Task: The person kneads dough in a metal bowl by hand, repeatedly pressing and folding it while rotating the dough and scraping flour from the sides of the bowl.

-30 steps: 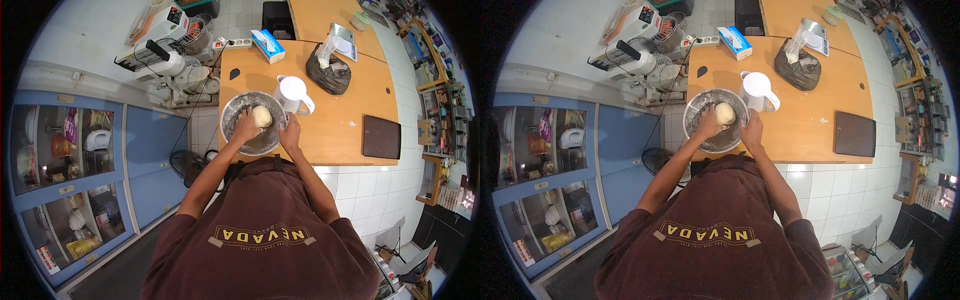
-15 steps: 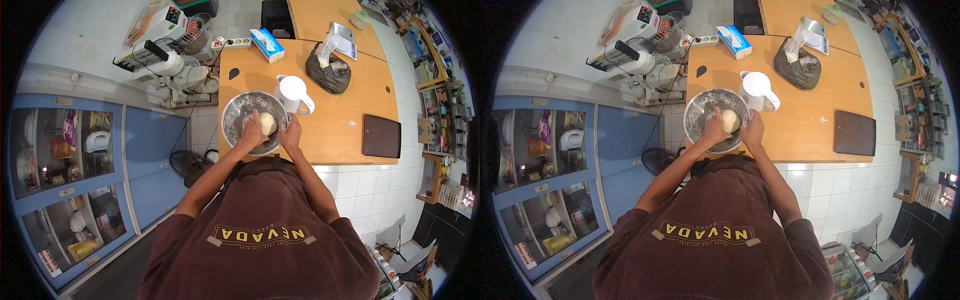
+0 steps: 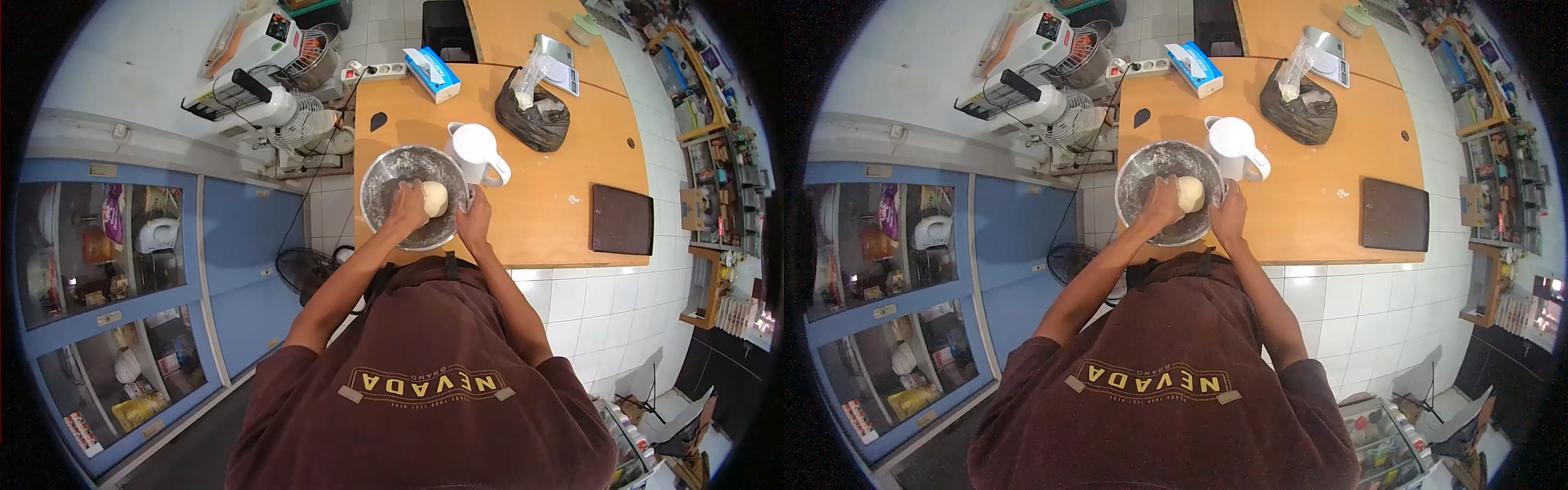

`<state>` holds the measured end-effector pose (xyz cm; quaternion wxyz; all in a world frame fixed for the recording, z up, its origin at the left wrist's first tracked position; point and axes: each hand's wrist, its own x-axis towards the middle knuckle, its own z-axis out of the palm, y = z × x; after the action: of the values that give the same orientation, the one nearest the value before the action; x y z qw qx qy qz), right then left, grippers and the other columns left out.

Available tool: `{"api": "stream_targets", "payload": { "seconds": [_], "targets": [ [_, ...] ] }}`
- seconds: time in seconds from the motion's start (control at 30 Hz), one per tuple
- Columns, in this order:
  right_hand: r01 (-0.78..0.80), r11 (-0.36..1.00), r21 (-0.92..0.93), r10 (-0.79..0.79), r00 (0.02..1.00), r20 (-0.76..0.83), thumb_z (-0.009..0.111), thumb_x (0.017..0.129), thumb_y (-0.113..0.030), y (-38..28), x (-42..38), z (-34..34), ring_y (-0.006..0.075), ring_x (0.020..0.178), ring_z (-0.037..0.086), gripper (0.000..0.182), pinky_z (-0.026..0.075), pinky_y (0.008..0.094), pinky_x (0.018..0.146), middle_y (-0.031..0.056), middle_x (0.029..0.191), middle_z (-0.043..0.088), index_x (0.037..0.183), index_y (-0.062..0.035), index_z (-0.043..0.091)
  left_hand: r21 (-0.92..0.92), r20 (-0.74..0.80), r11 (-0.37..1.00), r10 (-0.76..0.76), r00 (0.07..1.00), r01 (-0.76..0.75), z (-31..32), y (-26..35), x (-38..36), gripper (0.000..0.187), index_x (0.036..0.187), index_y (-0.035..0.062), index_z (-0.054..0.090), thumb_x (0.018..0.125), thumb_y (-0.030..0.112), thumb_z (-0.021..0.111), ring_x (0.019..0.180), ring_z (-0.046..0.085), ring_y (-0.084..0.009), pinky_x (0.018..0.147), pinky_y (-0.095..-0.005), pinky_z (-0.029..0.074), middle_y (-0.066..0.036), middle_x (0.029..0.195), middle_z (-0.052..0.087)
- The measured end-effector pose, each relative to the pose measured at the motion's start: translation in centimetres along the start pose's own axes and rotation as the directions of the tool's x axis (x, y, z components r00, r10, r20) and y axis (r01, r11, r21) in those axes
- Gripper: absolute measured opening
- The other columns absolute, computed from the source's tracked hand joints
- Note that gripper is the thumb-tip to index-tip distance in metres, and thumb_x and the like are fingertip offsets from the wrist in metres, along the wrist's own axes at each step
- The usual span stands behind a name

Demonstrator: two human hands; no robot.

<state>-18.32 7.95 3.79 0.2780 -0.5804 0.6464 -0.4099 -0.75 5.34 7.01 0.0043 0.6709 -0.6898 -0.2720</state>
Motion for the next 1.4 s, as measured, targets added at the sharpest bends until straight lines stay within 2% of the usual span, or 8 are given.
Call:
{"api": "stream_targets", "payload": {
  "seconds": [0.37,0.47,0.67,0.97,1.07,1.27,1.37,1.4],
  "targets": [
    [-0.025,1.0,-0.015,0.024,0.999,-0.044,0.068,0.078,0.002,-0.1,-0.1,-0.1,0.0477,0.097,0.068,0.036,0.054,0.0483,0.084,0.0294,0.102,0.07,0.113,0.0071,0.063,0.064,0.114,0.997,-0.045,0.992,0.038,-1.0,0.2,1.3,0.036,0.097,-0.0037,0.076,0.07,0.018,0.079,0.1,0.073,-0.0415,0.085,-0.0476,0.06,-0.027,0.103,0.074],
    [-0.026,0.999,-0.041,0.025,0.999,-0.031,0.067,0.077,0.003,-0.8,0.1,-0.6,0.0486,0.098,0.067,0.038,0.054,0.0485,0.085,0.0295,0.103,0.07,0.114,0.0079,0.062,0.072,0.018,0.995,-0.074,0.997,0.073,0.2,-0.3,1.4,0.034,0.094,0.002,0.079,0.067,0.022,0.081,0.096,0.075,-0.0381,0.084,-0.0455,0.061,-0.023,0.098,0.076],
    [-0.041,0.999,0.005,0.041,0.998,-0.044,0.067,0.075,0.003,-1.0,0.2,-0.5,0.0498,0.099,0.066,0.04,0.053,0.0503,0.087,0.0297,0.104,0.069,0.114,0.0092,0.06,-0.081,0.067,0.995,-0.044,0.997,0.05,0.4,-1.6,1.2,0.047,0.111,0.0046,0.075,0.068,0.023,0.08,0.102,0.071,-0.0437,0.089,-0.0521,0.057,-0.024,0.103,0.075],
    [0.005,1.0,-0.027,-0.005,1.0,-0.018,0.069,0.076,0.002,-1.9,0.1,-0.9,0.0495,0.101,0.065,0.043,0.052,0.051,0.087,0.0289,0.106,0.067,0.117,0.0076,0.059,-0.369,-0.067,0.93,-0.025,0.997,-0.002,5.5,-5.1,3.3,0.095,0.144,0.0055,0.05,0.069,0.044,0.092,0.136,0.042,-0.0456,0.108,-0.0624,0.037,-0.023,0.144,0.048],
    [-0.001,1.0,-0.02,0.001,1.0,-0.012,0.068,0.076,0.003,-1.8,0.2,-0.8,0.0496,0.1,0.065,0.042,0.052,0.0509,0.086,0.0288,0.105,0.067,0.117,0.0072,0.059,-0.057,0.018,0.99,-0.13,0.991,0.131,2.5,-2.9,1.4,0.108,0.147,0.0002,0.045,0.066,0.052,0.093,0.135,0.041,-0.0456,0.109,-0.0633,0.035,-0.024,0.144,0.046],
    [0.018,1.0,-0.016,-0.018,1.0,-0.025,0.068,0.078,0.002,-1.5,0.0,-0.6,0.0497,0.098,0.065,0.038,0.052,0.0506,0.085,0.029,0.105,0.067,0.115,0.0062,0.059,0.052,-0.04,0.998,-0.022,0.999,0.024,-0.1,-1.0,-1.0,0.12,0.149,-0.0037,0.041,0.059,0.053,0.096,0.138,0.04,-0.0451,0.11,-0.0606,0.035,-0.024,0.144,0.046],
    [0.015,1.0,-0.008,-0.015,1.0,-0.016,0.069,0.079,0.001,-1.8,0.1,-0.9,0.0494,0.097,0.065,0.037,0.052,0.0508,0.084,0.0288,0.104,0.068,0.114,0.006,0.059,0.038,-0.307,0.987,0.158,0.938,-0.154,-1.7,0.2,-1.0,0.118,0.151,-0.0018,0.039,0.061,0.049,0.096,0.136,0.044,-0.0463,0.109,-0.0595,0.039,-0.024,0.144,0.046],
    [0.013,1.0,-0.004,-0.013,1.0,-0.013,0.068,0.078,0.002,-1.6,0.1,-0.8,0.0495,0.098,0.065,0.038,0.052,0.0513,0.085,0.0285,0.104,0.067,0.114,0.0056,0.059,0.055,-0.228,0.978,0.208,0.951,-0.201,-1.9,0.2,-0.5,0.116,0.152,0.0004,0.039,0.062,0.046,0.096,0.135,0.046,-0.0464,0.108,-0.0592,0.041,-0.024,0.144,0.047]
  ]
}}
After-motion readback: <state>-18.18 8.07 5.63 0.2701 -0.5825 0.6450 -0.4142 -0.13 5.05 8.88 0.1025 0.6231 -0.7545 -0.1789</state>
